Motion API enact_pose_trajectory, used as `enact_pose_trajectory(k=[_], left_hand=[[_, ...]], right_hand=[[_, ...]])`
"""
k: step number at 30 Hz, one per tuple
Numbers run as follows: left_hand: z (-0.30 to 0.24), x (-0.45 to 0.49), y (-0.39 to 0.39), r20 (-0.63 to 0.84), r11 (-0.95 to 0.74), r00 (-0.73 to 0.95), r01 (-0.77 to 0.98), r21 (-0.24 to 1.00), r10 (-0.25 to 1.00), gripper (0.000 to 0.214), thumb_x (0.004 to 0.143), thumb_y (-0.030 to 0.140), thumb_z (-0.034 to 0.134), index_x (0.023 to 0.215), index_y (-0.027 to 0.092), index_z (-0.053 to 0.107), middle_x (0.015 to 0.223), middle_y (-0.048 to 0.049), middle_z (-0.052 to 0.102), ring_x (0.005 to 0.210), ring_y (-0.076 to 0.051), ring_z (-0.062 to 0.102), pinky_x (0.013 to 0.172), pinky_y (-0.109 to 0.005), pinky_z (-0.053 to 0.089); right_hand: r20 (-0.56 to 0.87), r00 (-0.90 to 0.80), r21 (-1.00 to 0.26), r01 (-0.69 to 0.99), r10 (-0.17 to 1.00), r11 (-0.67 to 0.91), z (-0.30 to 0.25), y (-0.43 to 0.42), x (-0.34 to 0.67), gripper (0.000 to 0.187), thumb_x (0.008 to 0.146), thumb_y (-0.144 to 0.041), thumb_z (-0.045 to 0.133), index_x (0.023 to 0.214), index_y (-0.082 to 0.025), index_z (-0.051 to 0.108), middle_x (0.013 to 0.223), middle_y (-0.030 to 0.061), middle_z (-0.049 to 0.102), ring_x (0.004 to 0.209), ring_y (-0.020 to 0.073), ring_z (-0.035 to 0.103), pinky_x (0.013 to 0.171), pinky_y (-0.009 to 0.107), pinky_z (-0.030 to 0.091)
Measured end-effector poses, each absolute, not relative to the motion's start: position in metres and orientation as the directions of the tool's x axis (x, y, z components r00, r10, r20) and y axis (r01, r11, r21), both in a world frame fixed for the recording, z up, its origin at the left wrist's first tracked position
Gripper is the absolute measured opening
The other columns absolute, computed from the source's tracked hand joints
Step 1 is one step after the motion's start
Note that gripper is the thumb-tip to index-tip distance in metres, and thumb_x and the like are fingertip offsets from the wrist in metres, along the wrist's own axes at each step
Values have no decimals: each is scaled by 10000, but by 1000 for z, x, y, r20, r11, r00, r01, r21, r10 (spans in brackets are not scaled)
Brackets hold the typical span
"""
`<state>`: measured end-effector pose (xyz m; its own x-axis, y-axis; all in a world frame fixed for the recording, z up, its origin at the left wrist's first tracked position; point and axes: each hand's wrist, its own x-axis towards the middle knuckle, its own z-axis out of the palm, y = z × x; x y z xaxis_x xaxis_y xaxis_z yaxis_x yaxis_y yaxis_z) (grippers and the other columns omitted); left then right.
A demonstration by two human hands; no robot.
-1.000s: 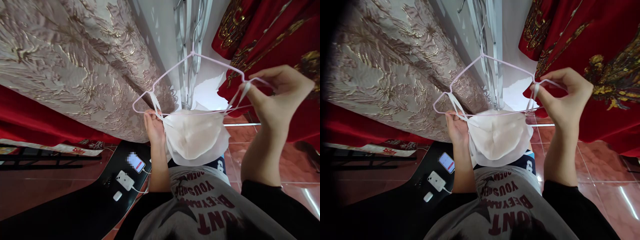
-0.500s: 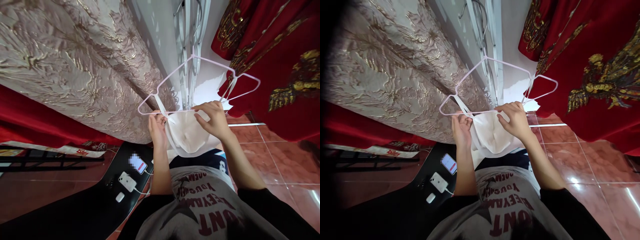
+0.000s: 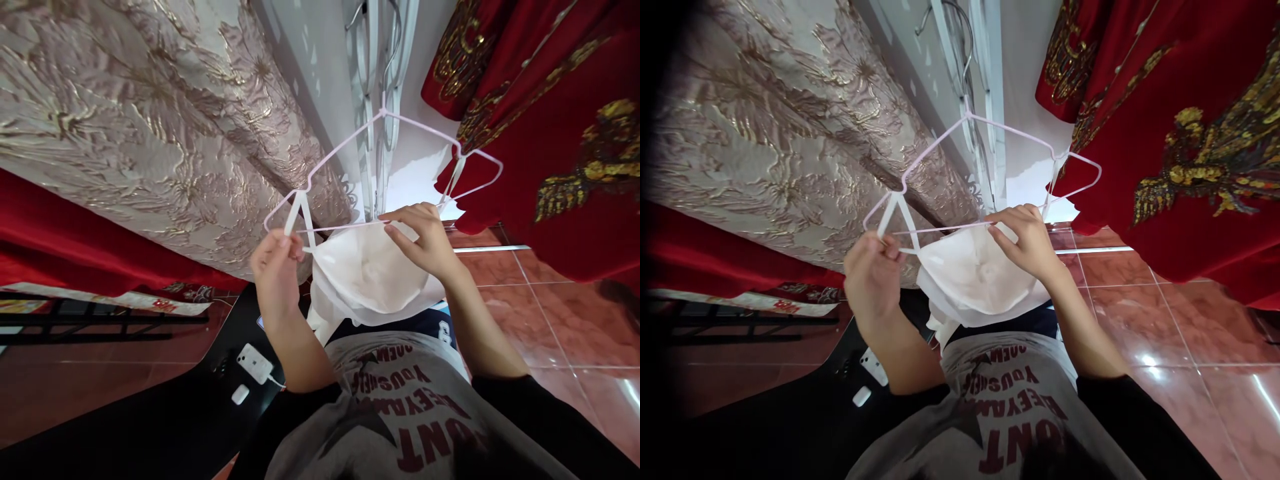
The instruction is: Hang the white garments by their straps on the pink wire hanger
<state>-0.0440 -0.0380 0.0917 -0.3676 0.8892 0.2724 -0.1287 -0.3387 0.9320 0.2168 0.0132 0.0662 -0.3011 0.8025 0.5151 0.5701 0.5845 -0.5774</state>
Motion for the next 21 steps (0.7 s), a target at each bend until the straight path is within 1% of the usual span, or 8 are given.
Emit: enact_pose_trajectory(k=[3,5,7,9,13,15,17,21], left_hand=[[97,-47,-26,363,-461,-395,-188,867,844,316,864,569,756,977,276,794,870,-44,679,756,-163,592,702,-291,521],[91,-50,-17,426,-547,-476,-145,825,769,321,918,534,696,1162,338,769,1136,-40,734,870,-178,642,774,-308,543],[76,-54,-8,466,-594,-569,-51,803,678,339,953,465,653,1280,394,709,1411,-8,674,997,-190,669,807,-315,548],[57,-58,-1,462,-593,-680,49,804,570,381,937,371,631,1315,375,683,1535,-11,603,1134,-209,667,847,-322,552],[29,-60,2,399,-544,-827,139,828,396,351,855,289,630,1191,262,726,1486,-65,632,1384,-246,578,1089,-372,515],[25,-58,-1,373,-571,-789,35,820,488,406,832,296,664,1235,297,714,1541,-42,603,1420,-238,571,1162,-375,484],[28,-51,-5,334,-562,-676,-144,814,657,457,838,356,674,1294,328,691,1572,-47,591,1398,-243,608,1160,-384,502],[37,-26,-9,238,-409,-487,-282,868,840,414,906,574,658,1192,278,705,1337,-128,726,1310,-283,674,1129,-439,532]], right_hand=[[514,-312,-576,565,799,591,65,13,216,223,1032,-367,572,1117,-297,766,1063,11,825,944,236,713,972,449,409],[521,-305,-565,576,797,590,65,13,216,225,1030,-366,572,1115,-298,769,1054,12,824,940,237,711,965,449,411],[539,-291,-548,591,790,592,63,13,218,228,1032,-364,566,1106,-295,770,1034,13,823,926,234,706,952,444,412],[556,-284,-534,599,781,597,62,14,219,233,1037,-367,559,1103,-294,771,1026,15,822,928,234,703,945,442,411],[570,-299,-522,587,765,619,56,15,218,249,1038,-384,565,1158,-302,767,1053,20,819,960,241,706,955,446,412],[574,-309,-520,578,758,630,54,16,216,262,1040,-386,567,1198,-308,761,1064,22,816,975,241,706,959,445,415],[575,-314,-522,571,756,634,53,16,213,277,1042,-384,566,1228,-307,756,1079,27,816,992,243,708,967,448,423],[553,-331,-559,534,765,635,59,10,206,299,1031,-383,585,1270,-317,750,1169,38,816,1043,257,724,1011,488,457]])
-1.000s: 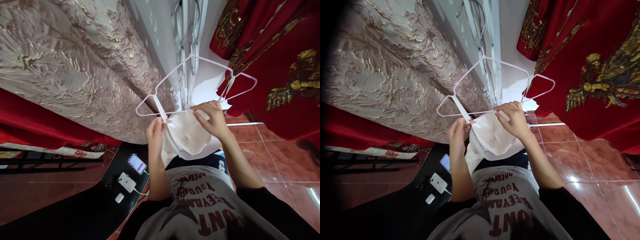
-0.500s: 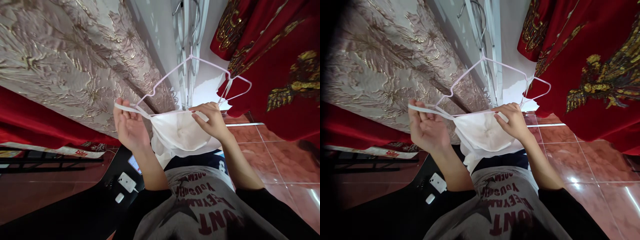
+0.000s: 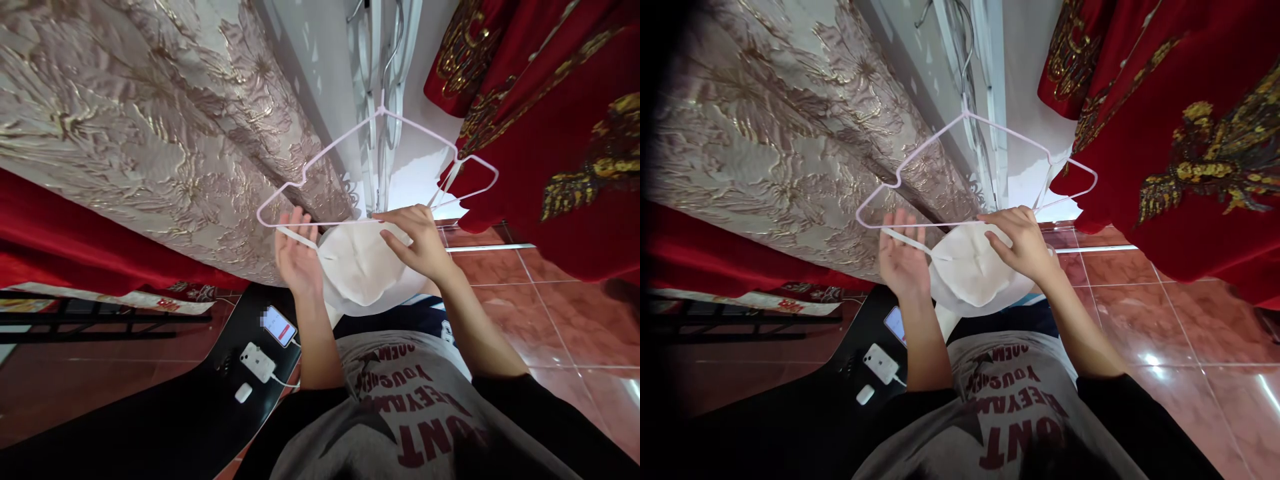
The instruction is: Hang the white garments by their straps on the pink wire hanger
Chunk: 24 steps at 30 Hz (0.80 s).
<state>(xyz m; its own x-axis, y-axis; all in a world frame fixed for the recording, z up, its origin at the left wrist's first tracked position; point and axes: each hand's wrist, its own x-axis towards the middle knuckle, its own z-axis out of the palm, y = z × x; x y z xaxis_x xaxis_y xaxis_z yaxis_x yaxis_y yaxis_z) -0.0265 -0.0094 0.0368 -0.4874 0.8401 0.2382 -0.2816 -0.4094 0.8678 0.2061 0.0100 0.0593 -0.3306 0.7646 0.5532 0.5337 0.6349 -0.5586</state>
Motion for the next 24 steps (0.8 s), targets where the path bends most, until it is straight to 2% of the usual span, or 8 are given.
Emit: enact_pose_trajectory(k=[3,6,8,9,12,14,19,24], left_hand=[[40,-7,-8,196,-380,-493,-308,872,848,426,873,651,731,1027,258,681,1032,-85,748,1085,-259,746,1053,-432,564],[40,3,-6,201,-394,-497,-322,861,844,459,837,681,774,921,254,625,924,-44,684,968,-225,742,980,-396,576],[40,5,-5,222,-406,-475,-330,852,852,451,846,670,775,910,258,604,917,-31,657,965,-215,734,949,-373,572],[39,5,-4,231,-411,-460,-340,846,857,434,857,652,776,915,259,602,919,-26,650,970,-211,731,938,-363,570],[38,6,-4,261,-443,-442,-382,811,858,388,858,578,817,922,253,613,925,-14,645,971,-189,730,953,-342,563],[37,7,-3,281,-470,-449,-392,791,848,394,840,548,849,909,242,612,912,-5,646,985,-184,738,999,-348,555],[37,9,-4,287,-492,-470,-402,772,835,391,852,521,853,901,237,588,883,20,639,986,-173,757,1054,-362,538],[38,9,-3,234,-461,-471,-455,762,851,392,834,494,875,932,248,586,896,20,645,908,-161,750,837,-277,562]], right_hand=[[576,-285,-634,435,766,639,68,3,210,246,1015,-386,622,1202,-325,769,1182,34,809,1104,260,734,1026,501,516],[666,87,-714,360,741,600,71,4,227,177,1010,-360,632,1100,-290,767,1105,52,782,1076,252,733,968,484,578],[651,332,-758,327,683,564,69,12,243,164,984,-322,661,1110,-262,747,1056,59,758,971,230,732,908,466,601],[617,381,-787,306,689,536,68,16,250,180,960,-296,682,1123,-251,740,1045,58,754,919,215,729,880,453,611],[483,283,-870,258,829,419,69,29,262,250,889,-228,712,1136,-234,748,1068,55,768,879,184,726,813,397,630],[442,209,-886,252,873,388,74,34,261,228,877,-197,691,1090,-232,765,1041,46,775,875,171,723,746,345,620],[483,257,-872,230,837,433,83,32,253,155,874,-136,672,879,-238,789,813,-6,741,683,118,652,589,274,542],[534,229,-845,181,814,504,87,27,246,121,877,-253,797,989,-280,836,969,3,823,729,158,728,607,336,616]])
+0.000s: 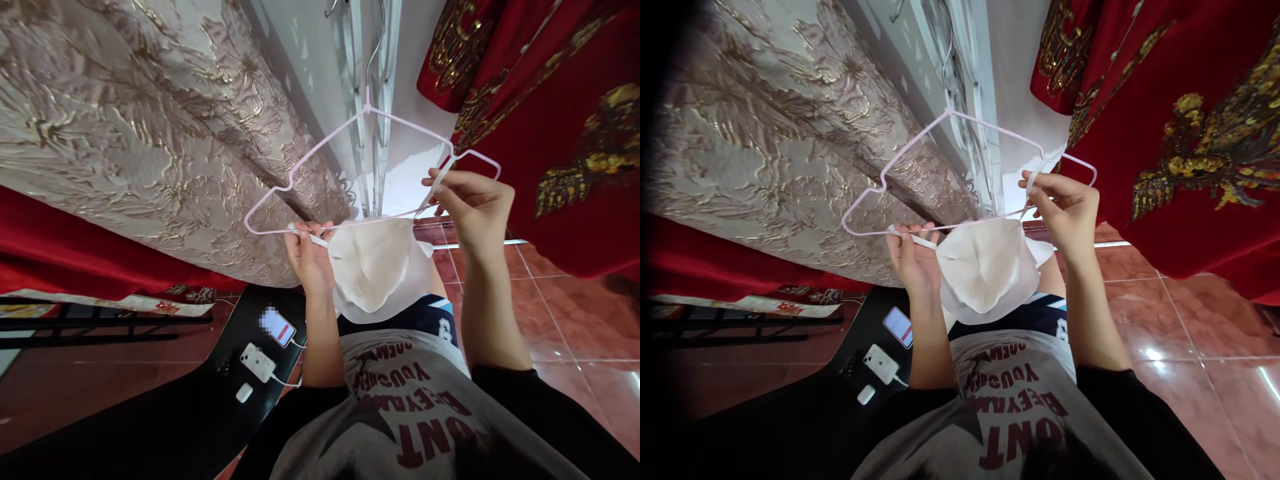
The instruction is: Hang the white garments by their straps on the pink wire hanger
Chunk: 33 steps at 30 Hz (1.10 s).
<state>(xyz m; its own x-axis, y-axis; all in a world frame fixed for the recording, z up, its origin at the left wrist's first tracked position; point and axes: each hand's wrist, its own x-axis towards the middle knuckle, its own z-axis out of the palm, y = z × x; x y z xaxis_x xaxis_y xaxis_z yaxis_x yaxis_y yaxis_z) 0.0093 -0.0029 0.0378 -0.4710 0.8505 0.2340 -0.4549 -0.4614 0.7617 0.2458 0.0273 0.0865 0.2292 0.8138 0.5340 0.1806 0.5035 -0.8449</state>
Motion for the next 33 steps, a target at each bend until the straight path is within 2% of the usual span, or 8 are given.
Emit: enact_pose_trajectory(k=[3,8,13,15,23,27,30,33], left_hand=[[38,10,-3,205,-442,-467,-483,756,860,405,813,480,891,928,249,580,872,18,642,881,-164,735,768,-262,542],[38,13,-7,181,-397,-421,-511,762,889,377,837,472,867,928,249,577,881,7,653,910,-180,731,735,-262,520],[38,12,-9,186,-379,-383,-524,763,905,354,848,469,857,927,254,587,885,5,665,917,-183,736,741,-268,527],[37,11,-8,189,-378,-376,-532,758,907,348,847,463,860,926,254,593,886,6,669,911,-181,738,736,-265,529],[36,9,-6,180,-368,-373,-526,767,910,369,835,478,868,920,246,594,890,-2,692,924,-191,751,730,-264,533],[39,5,-6,182,-380,-385,-535,755,905,381,806,474,895,914,246,611,868,4,691,896,-185,752,729,-262,528],[40,3,-5,163,-363,-375,-558,747,912,402,774,466,921,903,239,614,855,6,689,877,-180,748,732,-263,527],[39,2,-3,135,-342,-372,-572,746,918,426,764,477,925,911,237,605,847,15,679,855,-165,738,737,-259,526]], right_hand=[[607,254,-794,160,753,586,96,32,234,125,887,-297,819,1010,-297,840,981,-3,836,732,174,755,677,395,673],[739,542,-542,125,401,831,109,48,223,221,835,-213,883,1053,-219,847,1090,52,846,943,255,821,858,462,705],[779,592,-477,347,207,807,100,53,234,275,920,-324,814,1166,-202,808,1179,44,821,1114,292,806,1057,557,652],[809,551,-453,363,204,814,97,53,238,268,942,-307,789,1193,-213,799,1206,43,815,1159,287,792,1103,568,622],[885,268,-460,390,380,798,102,61,272,243,932,-192,779,1171,-222,809,1185,96,806,1198,279,768,1138,585,573],[882,363,-451,466,301,761,89,64,295,238,905,-247,811,1133,-179,822,1101,104,821,1106,295,793,997,560,627],[853,513,-422,566,98,709,82,53,291,159,938,-315,782,970,-171,840,927,66,819,915,258,801,845,514,643],[778,614,-346,594,-132,726,81,33,269,257,968,-414,746,830,-207,811,768,6,757,738,197,751,729,460,625]])
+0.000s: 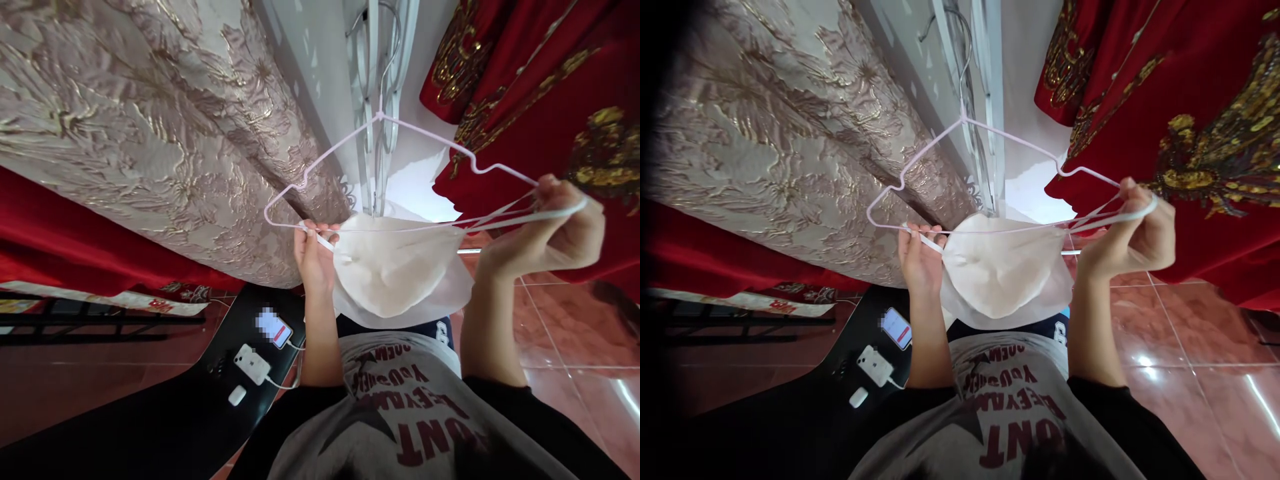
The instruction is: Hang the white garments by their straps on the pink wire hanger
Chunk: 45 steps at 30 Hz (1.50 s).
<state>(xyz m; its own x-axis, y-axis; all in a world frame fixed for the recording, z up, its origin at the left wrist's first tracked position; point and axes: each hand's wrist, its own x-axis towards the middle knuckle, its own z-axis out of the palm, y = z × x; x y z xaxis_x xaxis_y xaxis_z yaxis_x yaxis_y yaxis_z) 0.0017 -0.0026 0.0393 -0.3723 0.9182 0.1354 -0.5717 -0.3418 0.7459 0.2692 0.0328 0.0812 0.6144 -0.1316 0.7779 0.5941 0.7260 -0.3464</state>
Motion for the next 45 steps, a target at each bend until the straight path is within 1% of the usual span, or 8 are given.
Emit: enact_pose_trajectory(k=[6,14,19,23,27,30,37,45], left_hand=[[41,-2,0,125,-341,-389,-556,758,913,470,726,484,939,915,236,588,846,21,673,838,-148,730,752,-247,526],[40,3,-6,127,-310,-348,-543,781,929,405,805,492,877,913,239,580,869,0,692,900,-183,746,749,-270,515],[38,4,-4,114,-295,-331,-571,766,937,385,820,474,869,914,236,581,881,-2,695,913,-183,750,747,-267,512],[36,7,-5,121,-298,-319,-597,744,940,396,804,461,890,911,229,587,885,1,703,904,-174,753,732,-254,504],[35,10,-6,109,-281,-303,-609,742,947,379,809,442,891,915,229,596,887,7,709,918,-172,764,750,-253,510],[35,12,-7,116,-306,-349,-558,771,930,373,826,452,875,915,224,594,893,3,721,929,-178,781,750,-247,508],[33,-2,-15,253,-437,-480,-324,839,840,164,930,331,733,1015,192,745,952,-57,814,849,-183,807,852,-312,609],[32,-56,-22,570,-640,-675,185,746,469,330,974,65,652,1138,273,849,1195,-1,828,1086,-175,788,995,-306,628]], right_hand=[[749,659,-420,553,-69,720,79,21,251,289,963,-489,732,829,-237,781,776,21,705,770,229,728,780,507,609],[445,883,-784,304,148,540,58,23,283,542,1101,-567,209,1038,-264,653,985,103,747,977,259,805,935,524,651],[588,808,-608,424,22,672,76,8,268,414,1021,-558,586,731,-270,646,740,21,711,797,255,773,827,547,632],[702,709,-446,507,-63,737,91,1,240,273,982,-474,699,813,-270,766,775,14,748,765,236,746,774,520,613],[833,369,-544,406,413,734,87,-10,220,147,982,-413,705,955,-308,803,901,5,800,907,256,788,880,531,633],[664,-49,-667,414,746,620,79,-11,215,192,981,-382,701,1117,-304,810,1104,42,830,1019,256,771,888,484,619],[579,-101,-687,473,809,551,77,-2,220,235,979,-419,693,1137,-304,822,1179,39,828,1024,247,724,845,437,578],[589,-47,-692,486,806,534,77,-6,229,264,983,-441,676,1157,-304,820,1135,41,831,1034,247,718,859,434,566]])
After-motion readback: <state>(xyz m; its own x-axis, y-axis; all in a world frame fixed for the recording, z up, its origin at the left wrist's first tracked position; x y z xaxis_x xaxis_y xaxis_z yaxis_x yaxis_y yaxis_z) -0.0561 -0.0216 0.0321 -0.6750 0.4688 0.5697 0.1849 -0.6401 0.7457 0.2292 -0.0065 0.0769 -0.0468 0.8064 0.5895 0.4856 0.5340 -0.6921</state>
